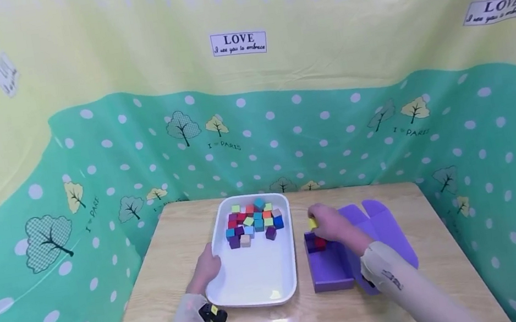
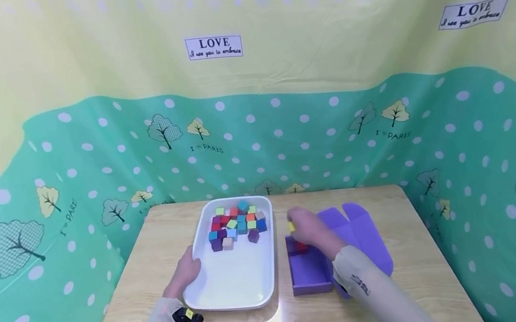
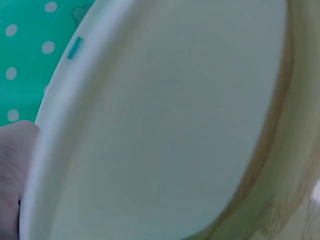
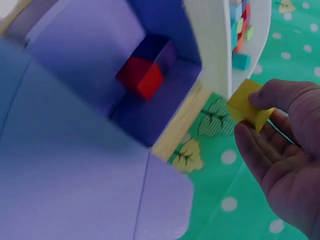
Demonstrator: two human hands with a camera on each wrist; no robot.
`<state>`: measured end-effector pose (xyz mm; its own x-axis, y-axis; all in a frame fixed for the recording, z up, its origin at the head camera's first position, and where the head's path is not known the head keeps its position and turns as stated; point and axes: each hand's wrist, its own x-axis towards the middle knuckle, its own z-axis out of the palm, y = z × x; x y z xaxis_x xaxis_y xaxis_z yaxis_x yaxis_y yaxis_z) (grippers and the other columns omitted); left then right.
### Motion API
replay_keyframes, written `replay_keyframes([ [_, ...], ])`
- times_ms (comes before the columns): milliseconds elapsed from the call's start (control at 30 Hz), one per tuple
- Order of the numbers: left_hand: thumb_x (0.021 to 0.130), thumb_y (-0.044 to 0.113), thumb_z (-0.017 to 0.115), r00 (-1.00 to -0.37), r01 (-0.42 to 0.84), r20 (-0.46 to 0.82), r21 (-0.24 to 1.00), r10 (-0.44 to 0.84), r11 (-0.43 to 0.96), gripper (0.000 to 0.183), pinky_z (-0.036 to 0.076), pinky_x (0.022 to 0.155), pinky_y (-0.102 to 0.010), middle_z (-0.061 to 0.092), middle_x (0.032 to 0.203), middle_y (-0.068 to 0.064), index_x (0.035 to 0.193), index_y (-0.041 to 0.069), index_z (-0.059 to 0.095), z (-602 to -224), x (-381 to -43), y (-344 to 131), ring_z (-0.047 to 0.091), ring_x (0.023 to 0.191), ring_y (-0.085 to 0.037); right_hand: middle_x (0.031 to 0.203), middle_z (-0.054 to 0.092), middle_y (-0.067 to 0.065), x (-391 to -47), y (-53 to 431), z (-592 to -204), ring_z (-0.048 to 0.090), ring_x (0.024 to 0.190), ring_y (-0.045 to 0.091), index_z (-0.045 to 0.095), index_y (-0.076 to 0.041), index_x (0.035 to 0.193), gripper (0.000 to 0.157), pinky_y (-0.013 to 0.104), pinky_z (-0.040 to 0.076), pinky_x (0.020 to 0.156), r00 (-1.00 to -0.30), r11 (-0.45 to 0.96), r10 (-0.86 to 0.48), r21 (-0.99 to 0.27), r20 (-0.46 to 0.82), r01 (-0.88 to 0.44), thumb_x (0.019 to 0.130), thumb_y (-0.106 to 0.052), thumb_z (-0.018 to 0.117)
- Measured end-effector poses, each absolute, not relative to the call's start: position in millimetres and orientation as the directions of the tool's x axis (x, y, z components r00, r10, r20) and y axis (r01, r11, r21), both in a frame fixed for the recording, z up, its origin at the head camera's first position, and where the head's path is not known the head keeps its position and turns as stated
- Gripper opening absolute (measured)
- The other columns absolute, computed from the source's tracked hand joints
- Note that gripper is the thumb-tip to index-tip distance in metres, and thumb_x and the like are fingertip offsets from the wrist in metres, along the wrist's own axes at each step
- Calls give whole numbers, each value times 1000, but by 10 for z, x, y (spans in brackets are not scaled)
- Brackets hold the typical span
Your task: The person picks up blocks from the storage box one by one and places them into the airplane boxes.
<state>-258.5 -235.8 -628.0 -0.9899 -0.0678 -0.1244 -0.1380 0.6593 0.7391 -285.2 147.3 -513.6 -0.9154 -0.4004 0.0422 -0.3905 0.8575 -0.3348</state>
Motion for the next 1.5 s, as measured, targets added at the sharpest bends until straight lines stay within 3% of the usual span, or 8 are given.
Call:
replay_keyframes([
  [233, 83, 3, 39, -997, -81, -54, 760, -61, 645, 46, 41, 85, -47, 50, 117, -23, 128, 3, 35, -6305, -2622, -2312, 50, 104, -36, 77, 51, 3, -2877, 1741, -5146, 46, 64, 15, 58, -7, 83, 28, 27, 42, 54, -892, 836, -445, -319, 84, -447, 61, -9, 74],
  [533, 83, 2, 40, -973, -213, -225, 810, -45, 546, 52, 38, 89, -48, 42, 125, -22, 134, 5, 27, -6220, -2599, -2308, 46, 106, -34, 76, 55, 2, -2883, 1860, -5302, 49, 65, 14, 61, -6, 86, 28, 29, 45, 58, -901, 874, -431, -274, -52, -402, 65, -18, 76],
  [733, 81, 6, 44, -980, -201, -162, 759, -119, 619, 49, 40, 87, -47, 48, 120, -22, 129, 3, 36, -6249, -2627, -2291, 49, 104, -35, 75, 55, -2, -2882, 1913, -5403, 51, 66, 14, 63, -11, 84, 24, 30, 46, 59, -895, 883, -443, -198, -59, -425, 63, -15, 74],
  [1033, 80, 5, 44, -979, -205, -150, 746, -140, 633, 50, 41, 86, -47, 48, 120, -23, 130, 3, 36, -6222, -2569, -2268, 50, 104, -35, 75, 55, -1, -2850, 1896, -5628, 52, 66, 15, 64, -11, 85, 26, 30, 47, 60, -907, 903, -417, -146, -60, -405, 61, -13, 73],
  [1500, 80, 5, 44, -979, -203, -149, 739, -139, 643, 51, 39, 89, -47, 46, 123, -22, 130, 3, 35, -6306, -2626, -2293, 47, 107, -36, 62, 49, -5, -2812, 1861, -5724, 45, 53, 13, 57, -13, 73, 19, 28, 40, 47, -922, 921, -379, -122, -72, -369, 61, -12, 71],
])
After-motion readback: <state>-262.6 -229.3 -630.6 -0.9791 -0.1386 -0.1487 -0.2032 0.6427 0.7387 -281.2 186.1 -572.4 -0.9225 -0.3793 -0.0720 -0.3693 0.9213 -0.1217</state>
